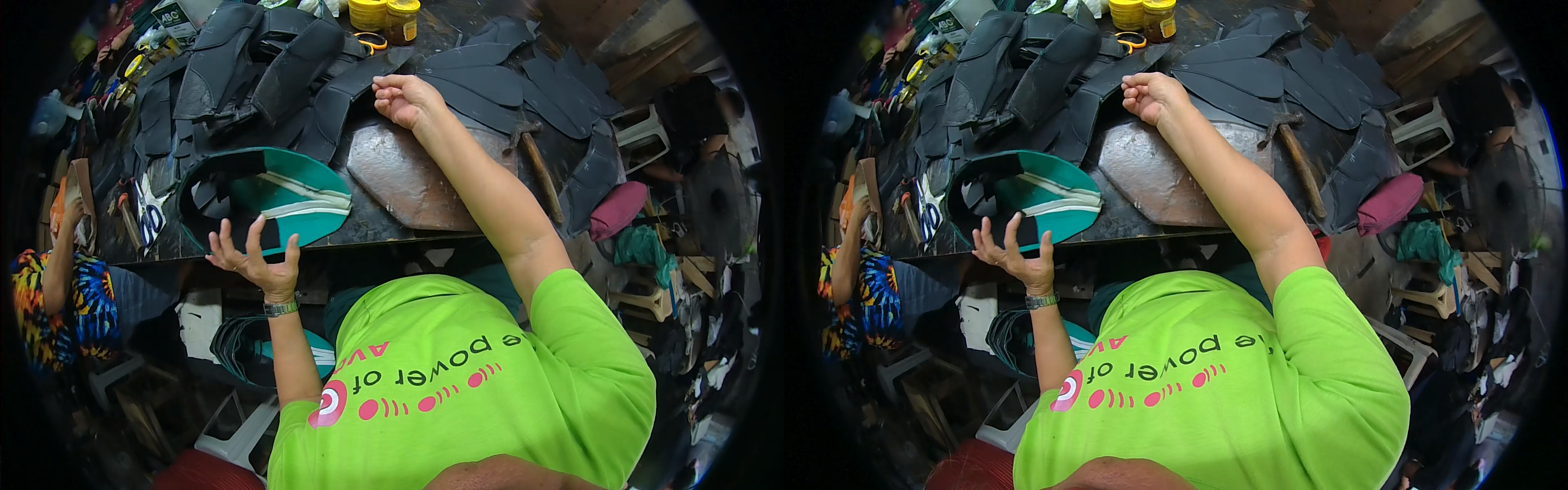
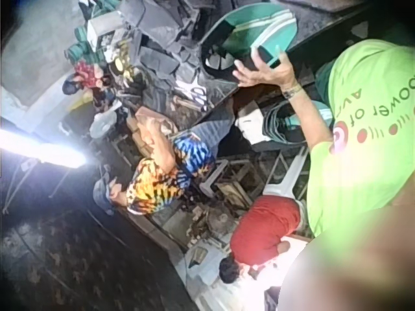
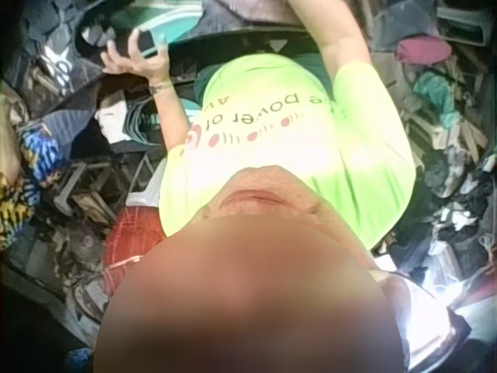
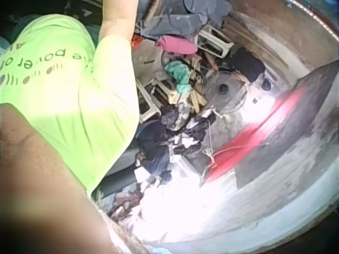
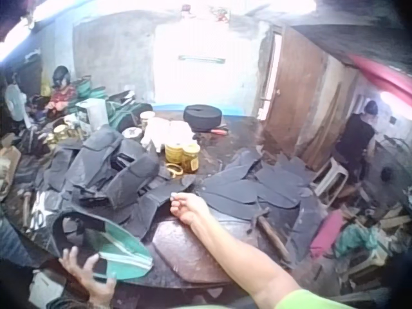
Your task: The person assembles a pair of black slipper uppers by hand, aligning and pressing the side panels together, then using a hammer to tap the seams and edges into shape. The person repeats this process for a second slipper, handling multiple black rubber pieces and occasionally setting them aside on the workbench.
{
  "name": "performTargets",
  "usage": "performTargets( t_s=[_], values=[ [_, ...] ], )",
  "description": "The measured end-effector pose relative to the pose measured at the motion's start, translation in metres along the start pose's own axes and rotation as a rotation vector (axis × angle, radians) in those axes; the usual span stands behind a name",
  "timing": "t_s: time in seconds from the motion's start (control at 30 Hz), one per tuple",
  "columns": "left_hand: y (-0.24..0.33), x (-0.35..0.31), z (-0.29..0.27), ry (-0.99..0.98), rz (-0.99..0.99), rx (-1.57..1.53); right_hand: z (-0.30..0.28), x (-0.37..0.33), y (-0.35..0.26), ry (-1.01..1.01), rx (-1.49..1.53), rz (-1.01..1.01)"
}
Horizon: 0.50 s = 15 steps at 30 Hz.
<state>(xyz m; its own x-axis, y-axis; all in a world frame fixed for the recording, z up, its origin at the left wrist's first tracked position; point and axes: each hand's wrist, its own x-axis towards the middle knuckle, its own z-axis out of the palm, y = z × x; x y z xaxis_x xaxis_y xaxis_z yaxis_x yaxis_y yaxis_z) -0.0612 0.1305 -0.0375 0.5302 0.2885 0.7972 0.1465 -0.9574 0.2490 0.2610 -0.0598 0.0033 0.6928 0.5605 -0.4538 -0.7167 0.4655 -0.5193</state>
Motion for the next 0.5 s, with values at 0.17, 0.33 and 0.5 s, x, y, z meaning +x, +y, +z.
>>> performTargets(
  t_s=[0.17, 0.33, 0.5],
  values=[
    [0.001, 0.001, 0.009, -0.116, -0.140, 0.110, 0.014, -0.011, 0.001, -0.002, -0.070, 0.014],
    [0.003, 0.001, 0.012, -0.081, -0.151, 0.056, 0.019, -0.049, -0.009, 0.038, -0.099, -0.332],
    [0.005, 0.005, 0.016, -0.074, -0.163, 0.088, 0.006, -0.110, -0.027, -0.143, -0.088, -0.616]
  ],
)
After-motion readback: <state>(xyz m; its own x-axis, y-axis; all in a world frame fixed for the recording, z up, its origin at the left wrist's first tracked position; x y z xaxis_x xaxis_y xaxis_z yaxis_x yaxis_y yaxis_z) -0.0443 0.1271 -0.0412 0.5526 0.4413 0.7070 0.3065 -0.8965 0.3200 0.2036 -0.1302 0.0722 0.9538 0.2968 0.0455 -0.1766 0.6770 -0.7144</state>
